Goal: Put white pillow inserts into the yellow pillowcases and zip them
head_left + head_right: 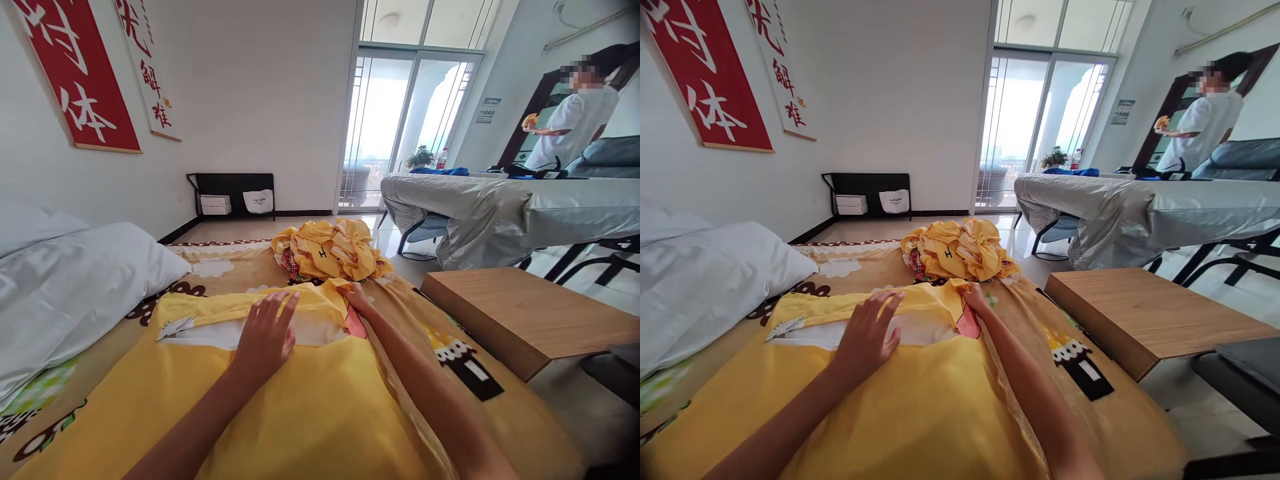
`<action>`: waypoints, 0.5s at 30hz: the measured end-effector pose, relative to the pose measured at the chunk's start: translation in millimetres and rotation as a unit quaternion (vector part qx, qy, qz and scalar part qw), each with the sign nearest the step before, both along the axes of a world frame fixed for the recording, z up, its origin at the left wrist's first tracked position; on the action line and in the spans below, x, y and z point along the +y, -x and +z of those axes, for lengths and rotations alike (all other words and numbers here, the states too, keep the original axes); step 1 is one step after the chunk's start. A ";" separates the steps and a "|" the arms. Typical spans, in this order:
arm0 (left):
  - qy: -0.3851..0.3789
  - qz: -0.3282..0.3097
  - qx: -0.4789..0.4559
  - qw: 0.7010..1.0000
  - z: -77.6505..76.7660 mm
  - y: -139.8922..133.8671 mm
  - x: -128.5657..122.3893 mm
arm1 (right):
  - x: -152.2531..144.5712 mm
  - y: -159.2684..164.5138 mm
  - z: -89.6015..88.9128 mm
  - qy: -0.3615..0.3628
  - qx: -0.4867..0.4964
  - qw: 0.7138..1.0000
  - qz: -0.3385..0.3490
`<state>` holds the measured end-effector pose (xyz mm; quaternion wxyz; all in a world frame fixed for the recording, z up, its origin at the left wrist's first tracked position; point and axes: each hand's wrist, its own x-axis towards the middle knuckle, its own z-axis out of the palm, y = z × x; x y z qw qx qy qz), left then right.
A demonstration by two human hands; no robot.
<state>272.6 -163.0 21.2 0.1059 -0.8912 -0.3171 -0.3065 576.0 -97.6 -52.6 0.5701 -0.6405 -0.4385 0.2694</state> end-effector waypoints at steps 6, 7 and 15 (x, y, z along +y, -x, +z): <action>0.028 0.051 0.173 0.983 20.1 2.1 52.1 | -21.0 -33.8 24.3 -0.032 0.020 0.997 -0.064; 0.021 0.036 0.188 0.981 23.4 8.0 55.6 | -24.1 -37.5 28.8 -0.037 0.023 0.996 -0.072; -0.161 -0.069 0.303 0.937 30.0 54.4 -0.2 | -24.3 -37.8 74.0 -0.072 0.077 0.994 -0.028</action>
